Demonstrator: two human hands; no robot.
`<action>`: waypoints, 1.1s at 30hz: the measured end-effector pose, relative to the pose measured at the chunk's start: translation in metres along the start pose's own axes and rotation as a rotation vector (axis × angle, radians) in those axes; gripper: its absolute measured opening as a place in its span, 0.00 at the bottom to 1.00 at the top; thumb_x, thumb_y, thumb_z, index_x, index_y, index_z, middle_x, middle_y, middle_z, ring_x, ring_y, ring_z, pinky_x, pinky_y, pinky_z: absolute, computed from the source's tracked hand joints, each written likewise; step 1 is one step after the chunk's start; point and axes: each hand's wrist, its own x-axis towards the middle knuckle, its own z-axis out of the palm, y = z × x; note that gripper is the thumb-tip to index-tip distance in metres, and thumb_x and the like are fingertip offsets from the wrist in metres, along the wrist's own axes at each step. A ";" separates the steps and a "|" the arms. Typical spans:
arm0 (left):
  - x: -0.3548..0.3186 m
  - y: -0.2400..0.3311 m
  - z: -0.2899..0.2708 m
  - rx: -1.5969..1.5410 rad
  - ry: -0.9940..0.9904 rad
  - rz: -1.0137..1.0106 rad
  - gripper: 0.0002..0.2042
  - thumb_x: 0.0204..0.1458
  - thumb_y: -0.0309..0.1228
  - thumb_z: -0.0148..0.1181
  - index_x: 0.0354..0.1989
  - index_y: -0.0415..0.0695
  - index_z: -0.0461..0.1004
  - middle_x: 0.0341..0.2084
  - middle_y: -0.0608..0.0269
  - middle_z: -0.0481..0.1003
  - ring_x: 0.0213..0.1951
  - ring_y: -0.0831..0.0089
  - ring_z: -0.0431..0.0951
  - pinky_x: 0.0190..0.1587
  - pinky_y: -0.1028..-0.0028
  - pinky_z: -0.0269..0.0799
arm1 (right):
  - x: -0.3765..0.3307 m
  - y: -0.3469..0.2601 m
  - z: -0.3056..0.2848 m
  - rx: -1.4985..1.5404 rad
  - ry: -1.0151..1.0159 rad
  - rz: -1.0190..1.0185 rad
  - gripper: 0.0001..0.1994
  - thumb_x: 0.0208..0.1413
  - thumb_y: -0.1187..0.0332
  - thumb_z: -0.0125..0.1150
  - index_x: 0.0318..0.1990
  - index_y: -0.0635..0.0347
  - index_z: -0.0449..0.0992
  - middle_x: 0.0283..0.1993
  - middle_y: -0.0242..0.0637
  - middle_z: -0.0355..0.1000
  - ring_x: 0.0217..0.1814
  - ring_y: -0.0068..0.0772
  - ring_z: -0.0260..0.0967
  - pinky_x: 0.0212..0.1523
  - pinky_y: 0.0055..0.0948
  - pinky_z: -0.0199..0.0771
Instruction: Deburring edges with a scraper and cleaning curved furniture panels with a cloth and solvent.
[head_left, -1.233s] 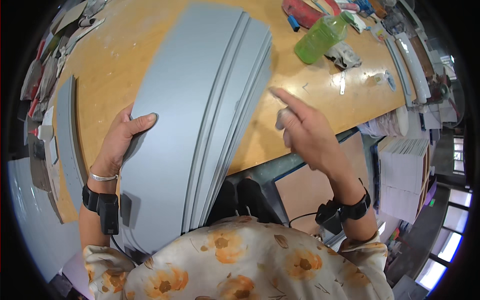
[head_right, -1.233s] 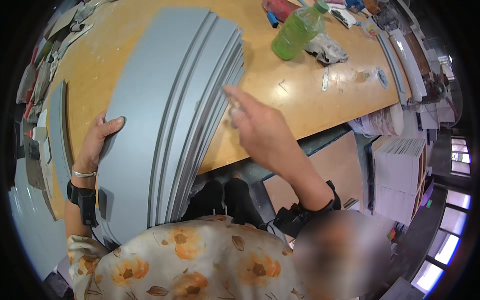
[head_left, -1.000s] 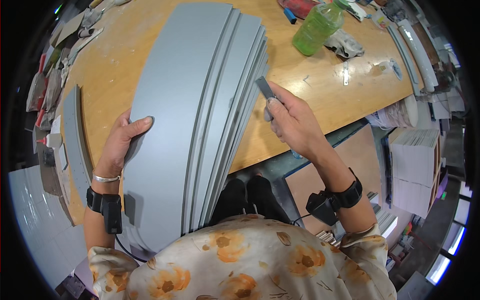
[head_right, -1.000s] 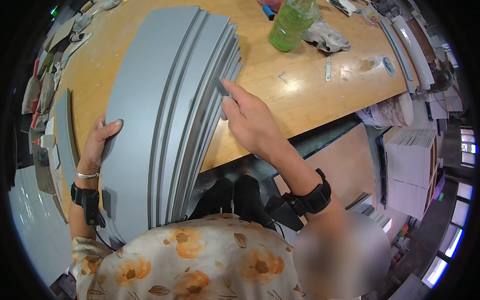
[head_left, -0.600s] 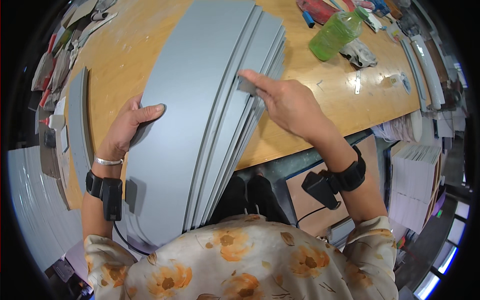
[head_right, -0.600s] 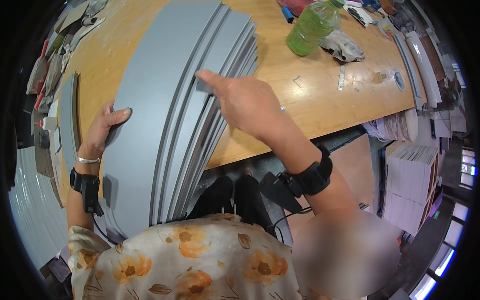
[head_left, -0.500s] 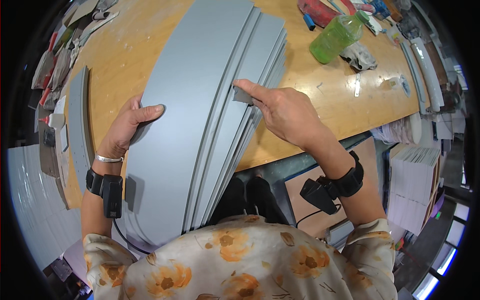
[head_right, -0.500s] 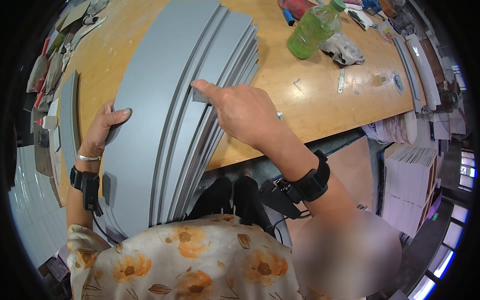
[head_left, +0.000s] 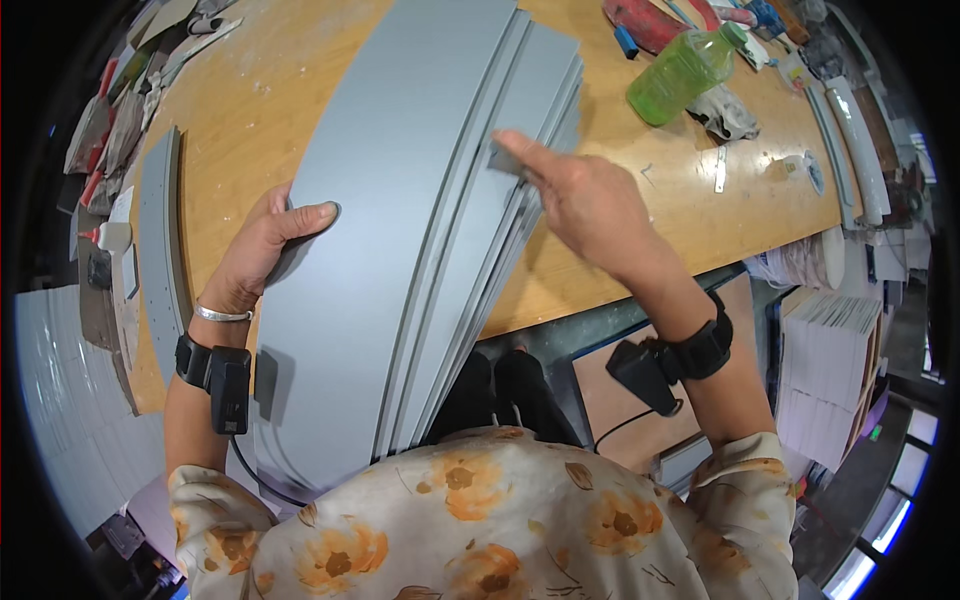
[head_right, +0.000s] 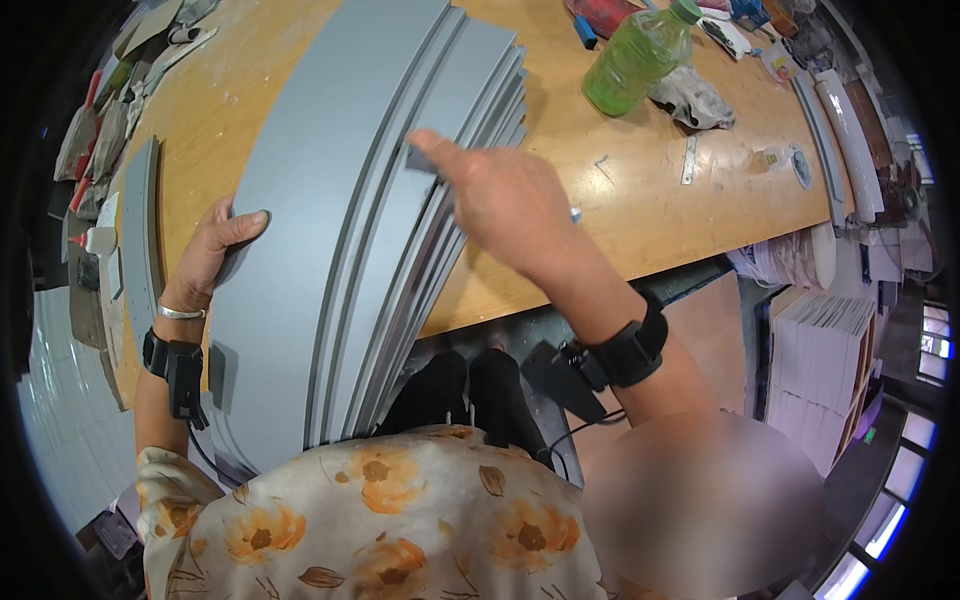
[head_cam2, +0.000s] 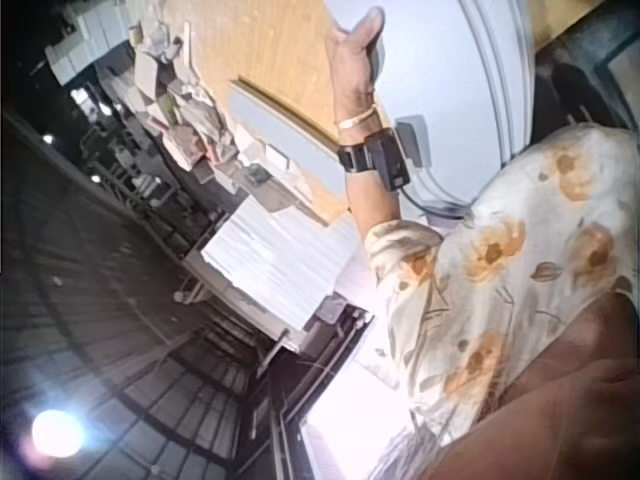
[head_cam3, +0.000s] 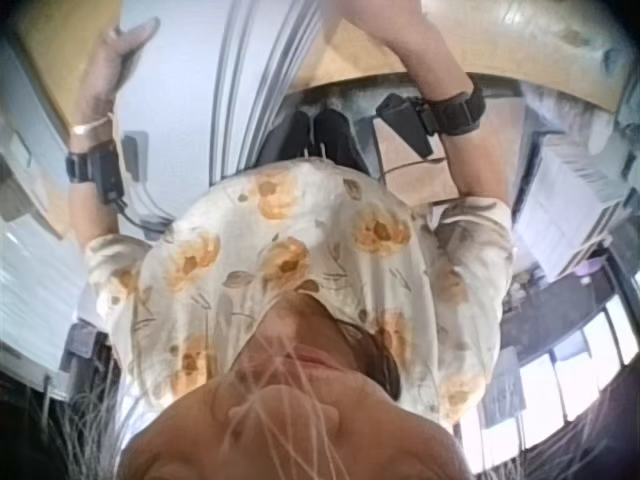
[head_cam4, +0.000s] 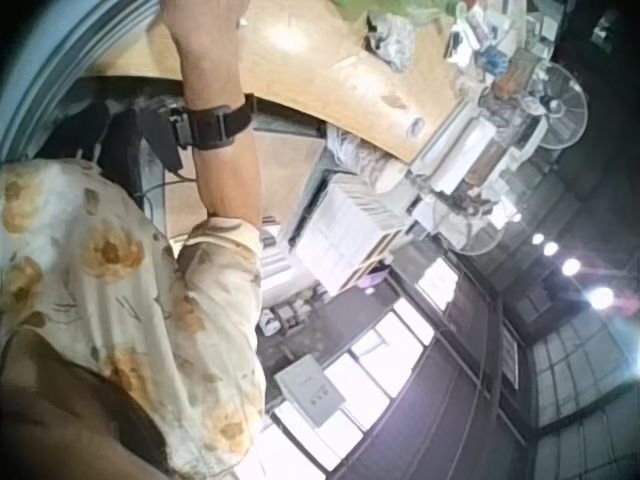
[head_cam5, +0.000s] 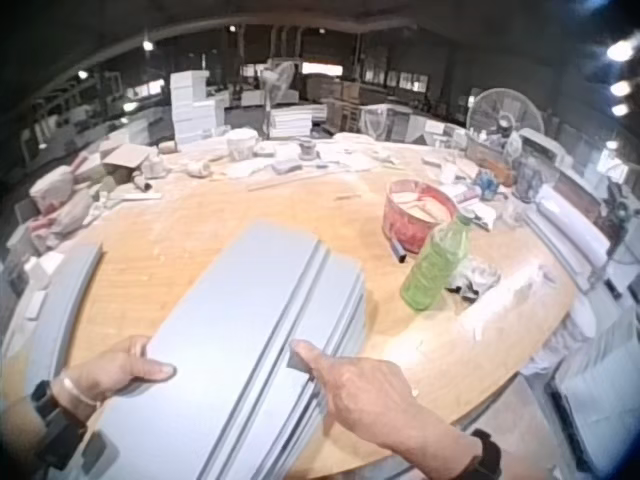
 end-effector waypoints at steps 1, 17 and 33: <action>-0.001 0.000 -0.001 -0.001 0.021 -0.005 0.27 0.46 0.34 0.61 0.52 0.33 0.62 0.35 0.65 0.71 0.32 0.82 0.70 0.39 0.82 0.67 | -0.002 -0.002 0.001 0.024 -0.011 -0.016 0.20 0.52 0.72 0.44 0.54 0.48 0.66 0.19 0.42 0.69 0.22 0.45 0.69 0.23 0.39 0.68; 0.000 -0.003 0.000 -0.060 0.038 -0.055 0.28 0.46 0.34 0.61 0.53 0.32 0.61 0.40 0.61 0.69 0.40 0.78 0.70 0.46 0.79 0.66 | -0.062 -0.011 0.001 0.594 0.089 0.210 0.20 0.54 0.73 0.49 0.56 0.59 0.62 0.28 0.48 0.64 0.31 0.48 0.63 0.35 0.39 0.64; 0.001 -0.002 0.005 -0.014 0.052 0.083 0.29 0.44 0.38 0.62 0.52 0.32 0.62 0.38 0.60 0.71 0.37 0.78 0.71 0.44 0.79 0.67 | -0.051 -0.024 0.001 0.269 0.075 0.173 0.19 0.52 0.74 0.52 0.53 0.62 0.63 0.26 0.49 0.63 0.27 0.50 0.64 0.28 0.41 0.66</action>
